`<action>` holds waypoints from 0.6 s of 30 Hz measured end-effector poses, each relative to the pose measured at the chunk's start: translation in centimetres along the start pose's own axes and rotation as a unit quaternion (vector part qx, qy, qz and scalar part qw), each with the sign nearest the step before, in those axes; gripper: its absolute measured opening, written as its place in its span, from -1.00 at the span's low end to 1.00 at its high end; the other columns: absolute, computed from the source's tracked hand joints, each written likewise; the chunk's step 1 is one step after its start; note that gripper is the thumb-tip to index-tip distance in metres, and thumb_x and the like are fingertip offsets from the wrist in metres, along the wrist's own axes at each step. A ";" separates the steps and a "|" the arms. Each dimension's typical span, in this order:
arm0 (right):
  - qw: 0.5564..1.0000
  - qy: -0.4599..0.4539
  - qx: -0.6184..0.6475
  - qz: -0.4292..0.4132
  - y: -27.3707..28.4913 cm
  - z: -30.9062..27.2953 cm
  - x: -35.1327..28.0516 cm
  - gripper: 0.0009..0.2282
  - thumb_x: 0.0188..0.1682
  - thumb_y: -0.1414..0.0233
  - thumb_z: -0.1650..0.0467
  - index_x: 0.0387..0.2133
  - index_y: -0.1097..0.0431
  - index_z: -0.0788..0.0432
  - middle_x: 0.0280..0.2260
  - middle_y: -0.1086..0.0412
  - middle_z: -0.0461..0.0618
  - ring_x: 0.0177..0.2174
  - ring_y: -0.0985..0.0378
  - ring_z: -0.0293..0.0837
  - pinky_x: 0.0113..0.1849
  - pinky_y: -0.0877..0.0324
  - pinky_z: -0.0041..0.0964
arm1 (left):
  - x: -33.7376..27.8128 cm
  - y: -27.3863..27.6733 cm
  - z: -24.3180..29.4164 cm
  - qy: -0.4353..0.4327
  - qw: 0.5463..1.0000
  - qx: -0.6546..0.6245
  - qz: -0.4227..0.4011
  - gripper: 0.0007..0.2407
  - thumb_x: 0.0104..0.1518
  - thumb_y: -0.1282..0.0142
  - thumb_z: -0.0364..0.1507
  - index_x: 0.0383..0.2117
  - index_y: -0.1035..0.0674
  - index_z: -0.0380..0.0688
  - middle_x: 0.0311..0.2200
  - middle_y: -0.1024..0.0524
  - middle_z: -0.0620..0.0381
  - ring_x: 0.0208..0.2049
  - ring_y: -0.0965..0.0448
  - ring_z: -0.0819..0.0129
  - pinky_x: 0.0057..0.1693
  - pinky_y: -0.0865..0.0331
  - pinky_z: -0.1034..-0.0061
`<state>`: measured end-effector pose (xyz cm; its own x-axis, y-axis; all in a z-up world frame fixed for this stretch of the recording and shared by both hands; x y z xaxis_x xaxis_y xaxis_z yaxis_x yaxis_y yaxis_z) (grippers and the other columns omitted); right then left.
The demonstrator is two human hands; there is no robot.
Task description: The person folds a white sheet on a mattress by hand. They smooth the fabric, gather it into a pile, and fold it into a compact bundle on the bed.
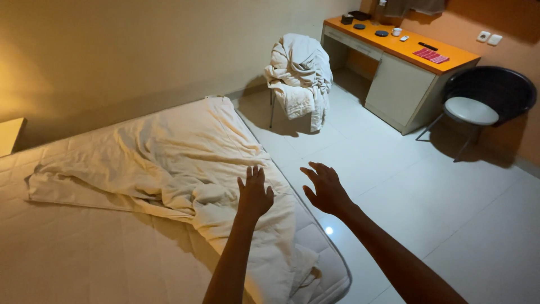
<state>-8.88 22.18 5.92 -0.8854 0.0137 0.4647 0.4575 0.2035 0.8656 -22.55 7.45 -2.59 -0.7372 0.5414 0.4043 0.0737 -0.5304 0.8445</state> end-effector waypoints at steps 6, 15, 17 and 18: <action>1.000 -0.014 -0.003 0.026 -1.1 -4.9 0.8 -0.54 -0.04 -0.12 0.32 0.17 -0.28 0.10 0.18 -0.22 0.22 0.18 -0.21 0.20 0.15 -0.08 0.22 | -1.1 3.2 -3.8 -0.012 1.000 -0.010 -0.004 -0.40 0.11 -0.03 -0.29 0.28 -0.25 -0.36 0.37 -0.11 -0.26 0.44 0.07 -0.12 0.37 0.17 -0.30; 0.999 0.000 0.026 0.032 -3.6 -11.9 1.3 -0.54 -0.04 -0.12 0.34 0.16 -0.29 0.13 0.18 -0.23 0.23 0.15 -0.25 0.19 0.14 -0.14 0.10 | -4.6 4.8 -10.9 -0.015 1.000 0.009 -0.008 -0.43 0.12 -0.03 -0.31 0.26 -0.28 -0.37 0.37 -0.12 -0.27 0.44 0.07 -0.14 0.36 0.20 -0.33; 0.999 0.006 0.035 0.029 -4.3 -13.0 1.4 -0.54 -0.05 -0.11 0.34 0.16 -0.30 0.12 0.17 -0.24 0.21 0.15 -0.27 0.18 0.14 -0.16 0.09 | -5.7 5.8 -11.9 -0.002 1.000 0.009 -0.010 -0.43 0.11 -0.03 -0.31 0.27 -0.28 -0.36 0.37 -0.13 -0.26 0.44 0.06 -0.13 0.37 0.19 -0.32; 0.999 0.010 0.040 0.030 -4.5 -13.5 1.6 -0.55 -0.05 -0.11 0.34 0.15 -0.30 0.11 0.17 -0.26 0.20 0.15 -0.29 0.16 0.14 -0.17 0.08 | -6.2 6.4 -12.4 0.007 1.000 0.007 -0.011 -0.42 0.10 -0.04 -0.32 0.27 -0.28 -0.36 0.36 -0.15 -0.24 0.44 0.04 -0.11 0.37 0.19 -0.32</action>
<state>-11.21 8.09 5.29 -0.8544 0.0089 0.5195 0.5008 0.2808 0.8188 -25.83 -7.33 -4.06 -0.7475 0.5437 0.3817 0.0669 -0.5100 0.8576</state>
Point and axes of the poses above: each hand's wrist, its own x-axis towards the middle knuckle, its own y-axis out of the back of the hand, z = x × y, the point moved 10 cm from there along x, towards the middle knuckle
